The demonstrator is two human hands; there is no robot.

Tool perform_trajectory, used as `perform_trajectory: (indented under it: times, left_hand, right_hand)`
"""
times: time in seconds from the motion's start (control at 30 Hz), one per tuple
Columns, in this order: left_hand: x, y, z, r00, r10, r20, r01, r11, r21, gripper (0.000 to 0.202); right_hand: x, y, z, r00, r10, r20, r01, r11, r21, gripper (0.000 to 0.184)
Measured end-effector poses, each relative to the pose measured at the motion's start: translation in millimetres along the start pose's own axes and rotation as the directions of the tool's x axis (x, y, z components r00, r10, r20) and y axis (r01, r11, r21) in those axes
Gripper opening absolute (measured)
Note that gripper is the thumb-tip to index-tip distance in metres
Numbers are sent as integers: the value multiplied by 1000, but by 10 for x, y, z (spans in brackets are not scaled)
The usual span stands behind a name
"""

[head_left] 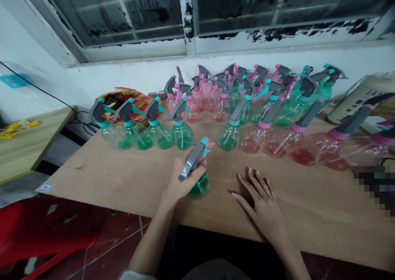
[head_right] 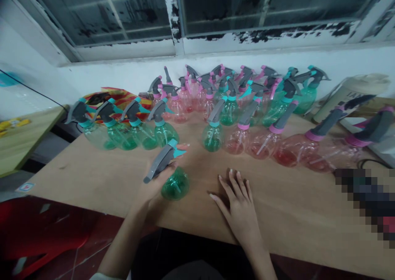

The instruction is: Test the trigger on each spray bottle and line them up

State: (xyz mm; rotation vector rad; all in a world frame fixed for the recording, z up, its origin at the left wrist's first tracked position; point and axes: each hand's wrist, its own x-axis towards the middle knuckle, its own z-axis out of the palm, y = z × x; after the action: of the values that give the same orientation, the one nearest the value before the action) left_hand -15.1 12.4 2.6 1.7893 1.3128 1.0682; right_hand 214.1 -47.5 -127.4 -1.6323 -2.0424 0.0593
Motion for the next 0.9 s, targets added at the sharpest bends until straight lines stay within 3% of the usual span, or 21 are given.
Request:
perform_trajectory:
  times: [0.3,0.5,0.73,0.9]
  left_hand:
    - [-3,25,-22,1000,11,25,-10,1000,-27,22]
    - [47,51,-43,995,87,38,-88,996,17,25]
    - [65,-108,22,990,130,-53,-131,991,-19,16]
    - [56,-80,15,998,66,0,-66,998,-23,30]
  right_hand:
    - [7,-16,-10,1000,1,-2,-1,1000,-6,64]
    - [3,-11,-7,1000,1,-13,-1,1000,5,63]
    - [1,11,8,1000,-14,-9,14,1000,-9,62]
    - [0,26,26,1000,-20,-18,20,1000,-16,61]
